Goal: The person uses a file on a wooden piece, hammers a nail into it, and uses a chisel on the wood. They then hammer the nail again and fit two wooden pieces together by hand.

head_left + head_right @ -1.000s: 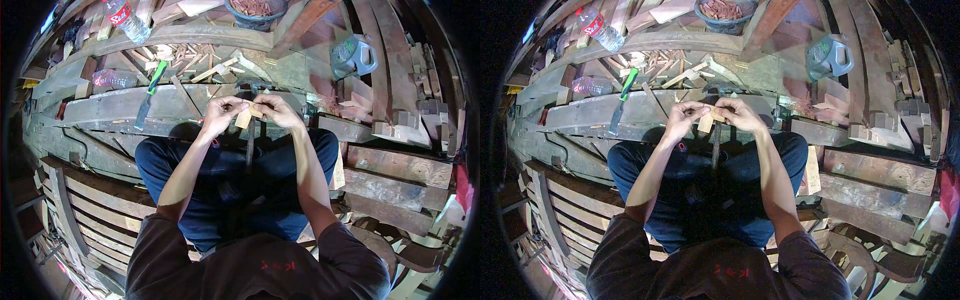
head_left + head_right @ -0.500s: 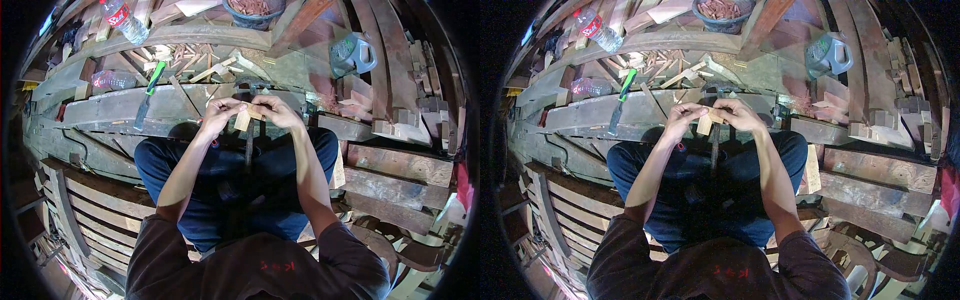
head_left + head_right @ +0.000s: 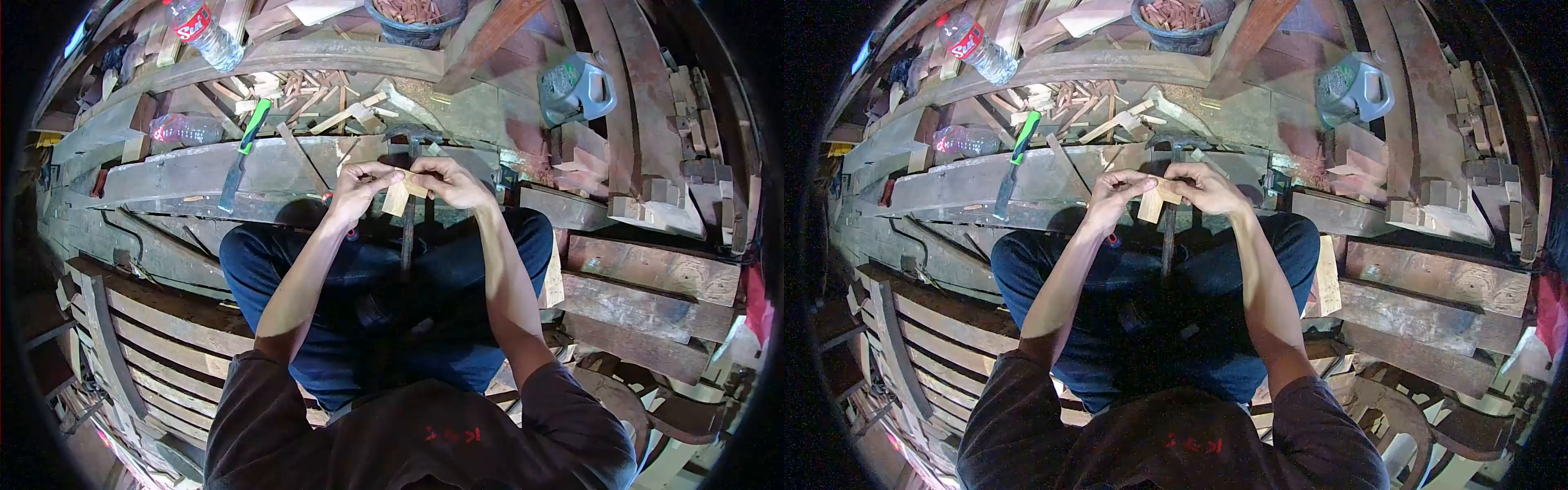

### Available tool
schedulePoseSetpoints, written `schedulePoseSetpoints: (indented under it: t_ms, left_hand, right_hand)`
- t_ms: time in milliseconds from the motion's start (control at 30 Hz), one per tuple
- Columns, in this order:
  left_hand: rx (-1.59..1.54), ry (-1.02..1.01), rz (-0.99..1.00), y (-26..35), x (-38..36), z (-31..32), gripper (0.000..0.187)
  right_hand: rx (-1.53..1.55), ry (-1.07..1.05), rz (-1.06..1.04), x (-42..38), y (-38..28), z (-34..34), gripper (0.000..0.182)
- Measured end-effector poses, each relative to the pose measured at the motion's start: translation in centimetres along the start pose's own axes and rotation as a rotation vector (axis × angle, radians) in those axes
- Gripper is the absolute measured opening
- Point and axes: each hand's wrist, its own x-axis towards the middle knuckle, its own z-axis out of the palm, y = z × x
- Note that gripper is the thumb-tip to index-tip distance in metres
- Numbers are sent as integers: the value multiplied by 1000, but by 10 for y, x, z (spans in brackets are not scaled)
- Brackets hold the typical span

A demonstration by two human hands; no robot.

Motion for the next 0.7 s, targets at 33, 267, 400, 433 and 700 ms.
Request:
schedulePoseSetpoints:
  t_ms: [33, 267, 400, 433, 700]
  left_hand:
    - [-7, 2, 0, 0, 0, 0, 15]
    - [-1, 6, -17, -3, -2, 0, 15]
    - [27, 4, -14, 1, 0, 1, 16]
    - [38, 8, -14, 3, 0, 1, 15]
    - [125, 143, 16, 2, 6, 2, 13]
  right_hand:
    - [5, 1, 19, 0, 0, 0, 14]
    - [41, -47, 28, -1, 4, -3, 13]
    - [-23, -56, -17, 0, -1, -2, 12]
    - [-55, -27, -33, -1, -3, -1, 12]
    - [-528, 225, -125, 2, -20, 18, 41]
